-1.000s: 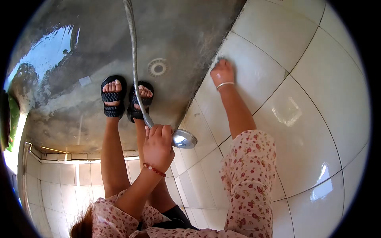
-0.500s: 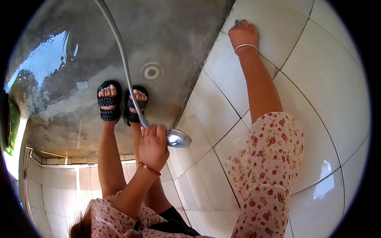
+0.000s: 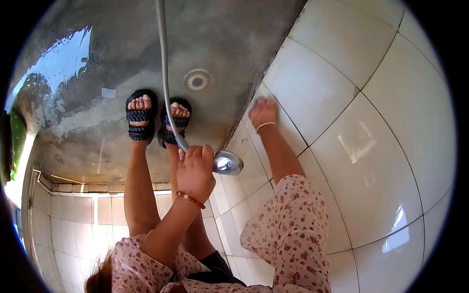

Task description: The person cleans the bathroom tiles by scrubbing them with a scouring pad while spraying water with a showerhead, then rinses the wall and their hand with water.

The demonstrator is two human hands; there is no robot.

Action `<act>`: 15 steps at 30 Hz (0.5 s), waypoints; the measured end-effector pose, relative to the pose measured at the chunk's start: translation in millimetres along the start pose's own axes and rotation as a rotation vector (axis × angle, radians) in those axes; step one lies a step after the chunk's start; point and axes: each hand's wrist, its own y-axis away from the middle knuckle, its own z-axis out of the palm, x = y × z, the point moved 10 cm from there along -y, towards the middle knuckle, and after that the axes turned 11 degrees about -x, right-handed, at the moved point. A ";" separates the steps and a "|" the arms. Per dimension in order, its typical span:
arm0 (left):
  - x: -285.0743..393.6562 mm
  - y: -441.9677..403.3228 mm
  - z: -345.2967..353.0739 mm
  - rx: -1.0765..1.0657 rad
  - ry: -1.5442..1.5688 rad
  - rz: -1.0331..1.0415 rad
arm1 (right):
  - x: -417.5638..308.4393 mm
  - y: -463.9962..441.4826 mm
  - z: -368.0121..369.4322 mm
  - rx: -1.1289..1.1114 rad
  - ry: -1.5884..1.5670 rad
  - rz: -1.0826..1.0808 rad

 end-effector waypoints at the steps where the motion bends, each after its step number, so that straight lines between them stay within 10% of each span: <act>1: 5.9 -0.6 -0.2 -0.005 -0.028 0.022 | 45.5 -14.5 -50.4 0.210 0.033 0.049; 6: 15.3 -3.4 -0.4 -0.039 -0.103 0.066 | 201.8 -47.3 -186.2 0.352 0.251 0.316; 12: 2.7 -1.1 5.7 -0.072 -0.195 0.028 | 67.5 -28.4 -58.6 0.347 0.140 0.050; 15: -6.7 -1.8 4.5 -0.064 -0.239 0.019 | -53.1 9.5 43.1 -0.058 0.013 -0.111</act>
